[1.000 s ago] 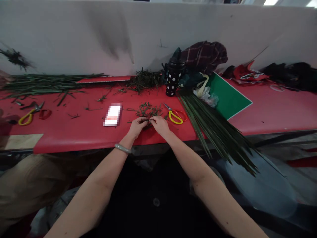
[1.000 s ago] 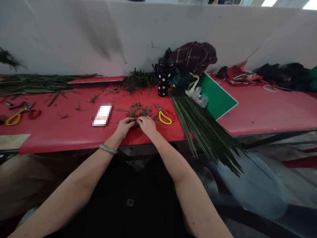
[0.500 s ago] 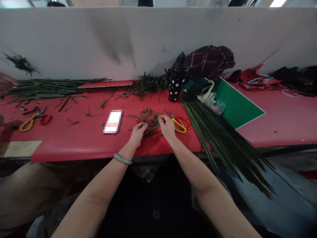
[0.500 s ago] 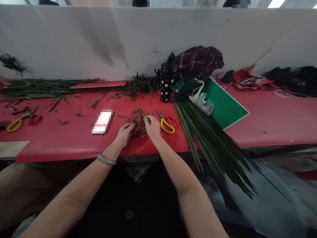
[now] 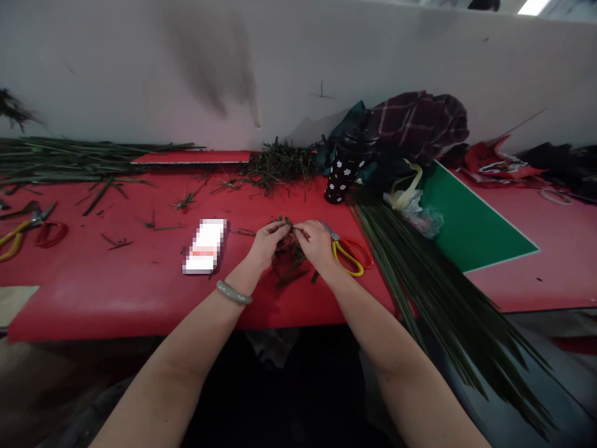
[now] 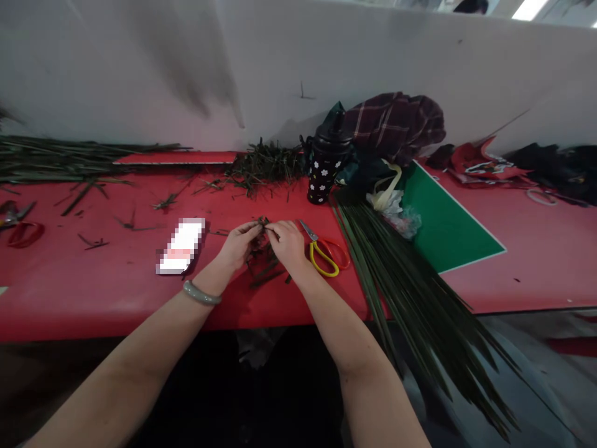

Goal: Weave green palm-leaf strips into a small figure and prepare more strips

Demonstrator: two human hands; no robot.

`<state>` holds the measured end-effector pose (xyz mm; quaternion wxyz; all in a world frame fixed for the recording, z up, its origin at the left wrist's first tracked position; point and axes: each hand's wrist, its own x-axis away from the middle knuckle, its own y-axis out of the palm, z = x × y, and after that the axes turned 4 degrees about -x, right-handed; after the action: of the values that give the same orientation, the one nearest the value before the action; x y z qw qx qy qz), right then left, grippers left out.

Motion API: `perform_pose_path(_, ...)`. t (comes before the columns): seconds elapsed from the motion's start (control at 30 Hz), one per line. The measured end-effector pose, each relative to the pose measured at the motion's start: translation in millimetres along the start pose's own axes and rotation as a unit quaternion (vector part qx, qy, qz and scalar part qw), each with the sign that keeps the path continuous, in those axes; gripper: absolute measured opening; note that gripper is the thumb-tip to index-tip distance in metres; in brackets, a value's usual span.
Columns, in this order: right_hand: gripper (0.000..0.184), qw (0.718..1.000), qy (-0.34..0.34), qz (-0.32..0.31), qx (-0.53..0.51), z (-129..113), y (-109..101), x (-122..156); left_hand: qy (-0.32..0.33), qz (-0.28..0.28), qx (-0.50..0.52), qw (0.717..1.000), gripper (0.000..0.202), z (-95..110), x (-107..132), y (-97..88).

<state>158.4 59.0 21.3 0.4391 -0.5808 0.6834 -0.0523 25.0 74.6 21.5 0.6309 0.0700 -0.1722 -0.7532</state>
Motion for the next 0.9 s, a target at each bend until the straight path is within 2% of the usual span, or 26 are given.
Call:
perform_pose_path(0.13, 0.018, 0.999, 0.026, -0.001, -0.03, -2, 3, -9, 0.015, 0.003, -0.002, 1.0, 0.022, 2, -8, -5.3)
perform_pose_path(0.33, 0.016, 0.993, 0.041, -0.001, -0.113, -9, 15, -24, 0.085, 0.026, -0.085, 0.992, 0.012, 2, -15, -18.7)
perform_pose_path(0.4, 0.015, 0.987, 0.07, -0.002, -0.144, -8, 21, -24, 0.095, 0.036, -0.114, 0.988, 0.01, 3, -15, -20.0)
perform_pose_path(0.5, 0.016, 0.975, 0.128, -0.01, -0.18, -3, 24, -20, 0.088, 0.034, -0.134, 0.987, 0.01, 4, -14, -18.7)
perform_pose_path(0.57, 0.016, 0.972, 0.143, -0.013, -0.184, 1, 22, -18, 0.079, 0.023, -0.129, 0.988, 0.012, 4, -13, -16.8)
perform_pose_path(0.8, 0.016, 0.972, 0.139, -0.035, -0.187, 5, 14, -17, 0.061, 0.03, -0.094, 0.993, 0.018, 4, -9, -11.5)
perform_pose_path(0.9, 0.015, 0.971, 0.132, -0.071, -0.184, 3, 14, -15, 0.06, 0.036, -0.078, 0.995, 0.017, 6, -8, -10.6)
